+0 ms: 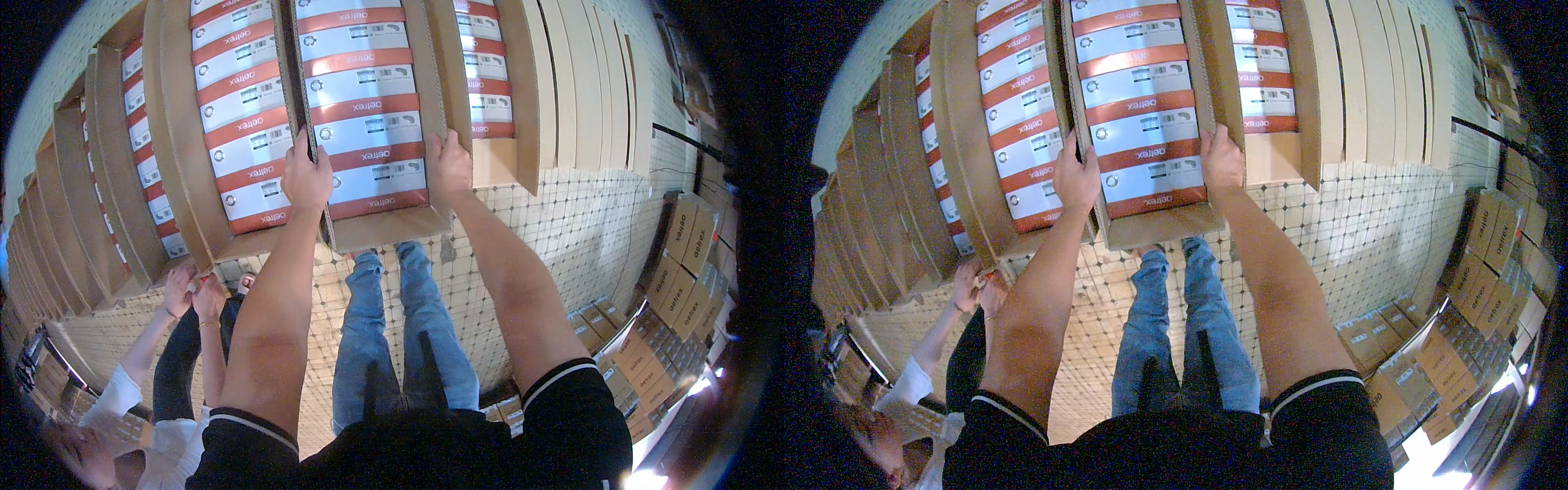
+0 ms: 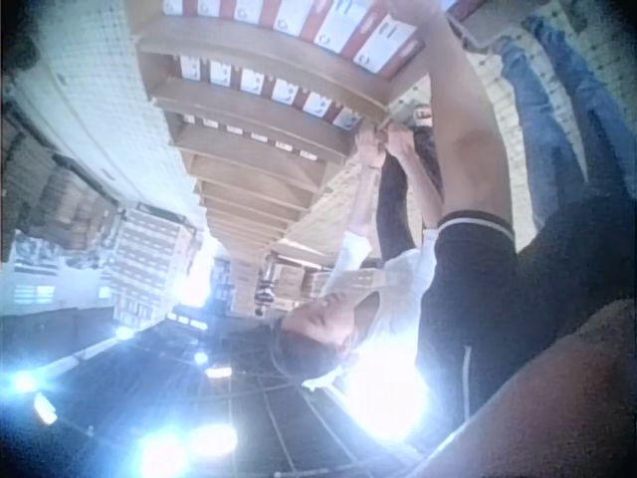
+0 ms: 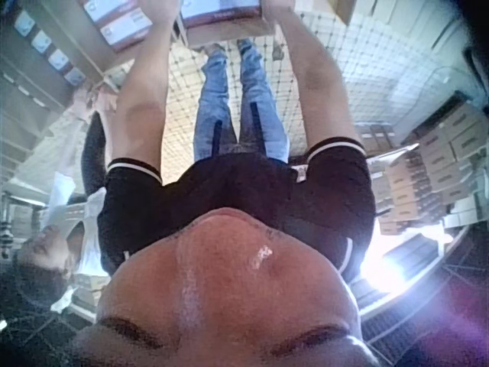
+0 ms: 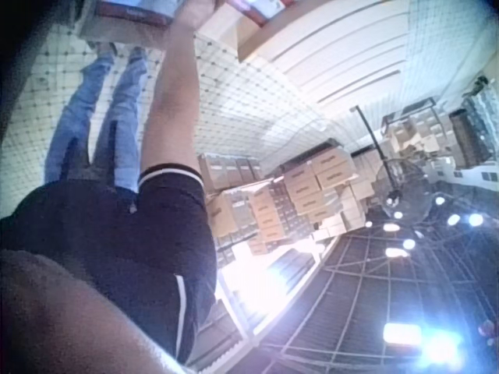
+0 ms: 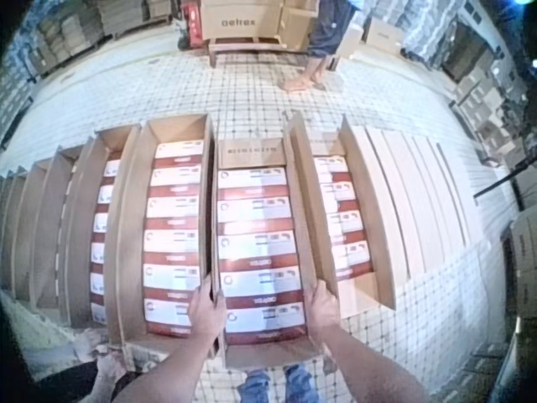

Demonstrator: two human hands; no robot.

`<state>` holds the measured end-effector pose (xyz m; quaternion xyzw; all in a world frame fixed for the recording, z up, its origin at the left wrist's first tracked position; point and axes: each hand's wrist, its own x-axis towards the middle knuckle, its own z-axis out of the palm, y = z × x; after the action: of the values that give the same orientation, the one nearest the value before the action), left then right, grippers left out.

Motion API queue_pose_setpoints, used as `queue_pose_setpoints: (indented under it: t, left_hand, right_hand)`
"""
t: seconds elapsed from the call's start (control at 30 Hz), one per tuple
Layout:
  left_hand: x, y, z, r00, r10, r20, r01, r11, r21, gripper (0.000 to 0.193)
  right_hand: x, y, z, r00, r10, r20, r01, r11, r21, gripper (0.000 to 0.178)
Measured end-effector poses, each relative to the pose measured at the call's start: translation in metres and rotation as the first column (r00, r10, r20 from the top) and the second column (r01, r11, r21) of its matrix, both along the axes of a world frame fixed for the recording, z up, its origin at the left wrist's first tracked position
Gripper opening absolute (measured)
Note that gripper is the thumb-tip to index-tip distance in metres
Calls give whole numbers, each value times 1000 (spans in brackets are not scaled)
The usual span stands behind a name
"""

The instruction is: The person opens large cardboard boxes and places smaller product boxes inside them one by one. The person then closes the flaps of the large boxes. The task is performed in a warehouse setting with other workers visible in the background.

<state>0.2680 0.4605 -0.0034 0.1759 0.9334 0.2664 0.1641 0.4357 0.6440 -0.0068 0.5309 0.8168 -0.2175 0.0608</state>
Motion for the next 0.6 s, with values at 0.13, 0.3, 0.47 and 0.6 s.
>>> queue_pose_setpoints:
  t: [0.13, 0.3, 0.47, 0.6]
  left_hand:
    - [-1, -1, 1, 999, -16, 30, 17, 999, -29, 47]
    - [0, 0, -2, 1000, -27, -15, 27, 999, -23, 47]
    - [-1, 0, -3, 998, -32, -56, 34, 999, 22, 48]
    - [-1, 1, -1, 1000, -23, -8, 23, 1000, -8, 48]
  right_hand:
    - [5, 8, 2, 999, -3, -36, 3, 1000, -11, 36]
    - [3, 7, 3, 998, -21, -58, 19, 999, -26, 35]
    - [8, 14, 8, 998, -39, -51, 36, 998, -59, 37]
    - [14, 25, 6, 992, -18, -124, 7, 996, -83, 38]
